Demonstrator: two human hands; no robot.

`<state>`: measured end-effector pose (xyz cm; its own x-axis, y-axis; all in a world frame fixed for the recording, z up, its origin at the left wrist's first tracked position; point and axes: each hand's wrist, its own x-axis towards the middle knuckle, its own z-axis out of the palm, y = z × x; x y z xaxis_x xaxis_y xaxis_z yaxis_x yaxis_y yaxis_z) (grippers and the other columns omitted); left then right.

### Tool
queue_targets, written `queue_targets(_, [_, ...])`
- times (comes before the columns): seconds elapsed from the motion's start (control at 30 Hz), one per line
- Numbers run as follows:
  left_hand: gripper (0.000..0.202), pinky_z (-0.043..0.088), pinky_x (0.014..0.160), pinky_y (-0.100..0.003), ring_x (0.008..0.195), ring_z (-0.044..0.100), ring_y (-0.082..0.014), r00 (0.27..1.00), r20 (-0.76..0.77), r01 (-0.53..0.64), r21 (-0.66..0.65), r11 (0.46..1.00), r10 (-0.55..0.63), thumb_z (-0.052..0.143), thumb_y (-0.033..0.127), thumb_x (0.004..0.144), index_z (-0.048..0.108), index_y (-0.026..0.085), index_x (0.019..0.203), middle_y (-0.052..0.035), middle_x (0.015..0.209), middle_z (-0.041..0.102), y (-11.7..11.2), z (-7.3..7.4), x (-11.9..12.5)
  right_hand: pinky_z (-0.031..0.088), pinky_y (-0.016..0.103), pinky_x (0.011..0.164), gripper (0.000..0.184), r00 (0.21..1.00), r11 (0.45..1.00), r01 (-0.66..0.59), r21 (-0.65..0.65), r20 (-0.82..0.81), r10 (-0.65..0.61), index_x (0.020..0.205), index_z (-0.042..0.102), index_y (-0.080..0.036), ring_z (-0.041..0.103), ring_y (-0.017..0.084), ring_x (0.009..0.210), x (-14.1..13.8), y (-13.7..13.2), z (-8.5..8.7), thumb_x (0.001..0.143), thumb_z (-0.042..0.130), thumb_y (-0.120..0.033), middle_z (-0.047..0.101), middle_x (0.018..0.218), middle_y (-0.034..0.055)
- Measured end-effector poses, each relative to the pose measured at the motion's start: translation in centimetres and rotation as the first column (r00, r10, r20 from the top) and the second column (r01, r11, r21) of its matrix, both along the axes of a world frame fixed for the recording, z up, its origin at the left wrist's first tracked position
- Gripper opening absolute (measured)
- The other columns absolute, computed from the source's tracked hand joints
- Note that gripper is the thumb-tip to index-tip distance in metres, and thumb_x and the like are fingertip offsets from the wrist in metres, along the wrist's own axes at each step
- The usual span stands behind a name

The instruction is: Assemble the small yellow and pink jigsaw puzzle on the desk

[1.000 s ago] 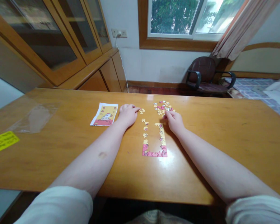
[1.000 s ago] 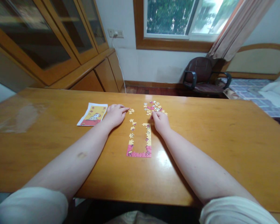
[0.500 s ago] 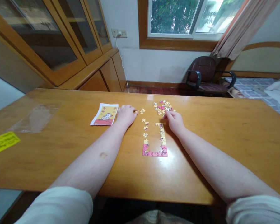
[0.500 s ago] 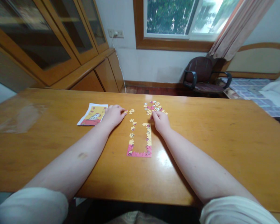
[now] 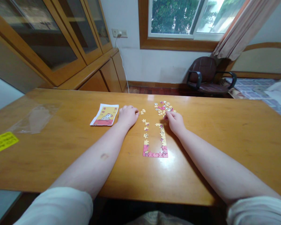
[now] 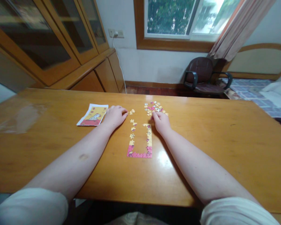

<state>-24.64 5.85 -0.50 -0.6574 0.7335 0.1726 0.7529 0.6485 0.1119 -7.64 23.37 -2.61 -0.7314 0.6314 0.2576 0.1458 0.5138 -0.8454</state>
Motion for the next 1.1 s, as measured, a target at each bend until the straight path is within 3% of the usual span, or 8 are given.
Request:
queue_targets(0.2, [0.030, 0.044, 0.085, -0.044, 0.099, 0.055, -0.0298, 0.999, -0.017, -0.034, 0.007, 0.999, 0.034, 0.050, 0.034, 0.085, 0.070, 0.023, 0.104, -0.0097, 0.106, 0.066, -0.1, -0.2, -0.3, 0.041, 0.028, 0.067, 0.042, 1.000, 1.000, 0.002, -0.001, 0.000, -0.002, 0.054, 0.061, -0.020, 0.056, 0.018, 0.064, 0.0, 0.0, 0.0, 0.084, 0.044, -0.044, 0.061, 0.057, 0.0014])
queue_targets(0.43, [0.029, 0.043, 0.085, -0.047, 0.099, 0.053, -0.0327, 0.997, -0.022, -0.077, -0.040, 0.996, 0.076, 0.049, 0.033, 0.083, 0.074, 0.020, 0.090, -0.0134, 0.099, 0.066, 0.0, -0.1, -0.4, 0.041, 0.028, 0.066, 0.042, 1.000, 1.000, 0.000, -0.004, 0.001, 0.000, 0.054, 0.061, -0.020, 0.056, 0.018, 0.064, 0.0, 0.0, 0.0, 0.084, 0.044, -0.045, 0.060, 0.057, 0.0013])
queue_targets(0.6, [0.022, 0.043, 0.086, -0.044, 0.098, 0.054, -0.0301, 0.999, -0.017, -0.037, 0.038, 0.999, 0.037, 0.054, 0.030, 0.079, 0.073, 0.020, 0.083, -0.0098, 0.101, 0.067, -0.1, 0.0, -0.2, 0.040, 0.028, 0.067, 0.042, 1.000, 1.000, 0.007, -0.010, 0.004, -0.007, 0.055, 0.061, -0.020, 0.057, 0.018, 0.064, 0.0, 0.0, 0.1, 0.085, 0.045, -0.044, 0.060, 0.057, 0.0011])
queue_targets(0.73, [0.018, 0.039, 0.093, -0.042, 0.104, 0.053, -0.0254, 0.982, -0.017, 0.191, 0.157, 0.969, -0.190, 0.057, 0.031, 0.080, 0.072, 0.021, 0.081, -0.0056, 0.109, 0.065, -0.3, 0.7, 1.1, 0.040, 0.028, 0.067, 0.042, 1.000, 1.000, -0.010, 0.002, -0.007, 0.010, 0.055, 0.061, -0.020, 0.057, 0.017, 0.064, 0.0, 0.0, -0.1, 0.086, 0.044, -0.043, 0.061, 0.058, 0.0013])
queue_targets(0.83, [0.015, 0.034, 0.098, -0.043, 0.108, 0.051, -0.0242, 0.893, -0.030, 0.448, 0.139, 0.883, -0.449, 0.060, 0.033, 0.079, 0.072, 0.023, 0.079, -0.0037, 0.113, 0.063, -0.4, 1.2, 2.5, 0.040, 0.027, 0.067, 0.044, 0.999, 0.998, -0.031, 0.045, 0.007, 0.031, 0.056, 0.061, -0.019, 0.057, 0.017, 0.065, 0.0, 0.1, -0.3, 0.087, 0.042, -0.043, 0.061, 0.059, 0.0015])
queue_targets(0.9, [0.013, 0.031, 0.100, -0.044, 0.110, 0.050, -0.0246, 0.831, -0.035, 0.555, 0.109, 0.825, -0.555, 0.062, 0.031, 0.078, 0.072, 0.023, 0.078, -0.0032, 0.114, 0.063, -0.3, 1.3, 3.2, 0.039, 0.027, 0.067, 0.044, 0.999, 0.995, -0.049, 0.086, 0.021, 0.048, 0.057, 0.062, -0.019, 0.057, 0.017, 0.066, 0.0, 0.1, -0.4, 0.088, 0.042, -0.044, 0.061, 0.060, 0.0017])
queue_targets(1.0, [0.012, 0.031, 0.099, -0.044, 0.109, 0.050, -0.0243, 0.783, -0.033, 0.621, 0.091, 0.778, -0.621, 0.062, 0.028, 0.077, 0.072, 0.023, 0.076, -0.0034, 0.112, 0.063, -0.1, 0.9, 3.6, 0.039, 0.027, 0.067, 0.045, 0.997, 0.989, -0.074, 0.127, 0.038, 0.070, 0.058, 0.062, -0.018, 0.057, 0.017, 0.067, 0.1, 0.1, -0.4, 0.089, 0.041, -0.042, 0.061, 0.062, 0.0020])
queue_targets(1.1, [0.012, 0.032, 0.097, -0.044, 0.106, 0.052, -0.0237, 0.774, -0.014, 0.631, 0.103, 0.769, -0.633, 0.063, 0.030, 0.078, 0.072, 0.023, 0.075, -0.0037, 0.109, 0.064, 0.0, 0.5, 3.5, 0.039, 0.028, 0.068, 0.044, 0.994, 0.981, -0.099, 0.168, 0.053, 0.091, 0.058, 0.062, -0.018, 0.057, 0.017, 0.067, 0.2, 0.0, -0.2, 0.090, 0.040, -0.039, 0.061, 0.063, 0.0025])
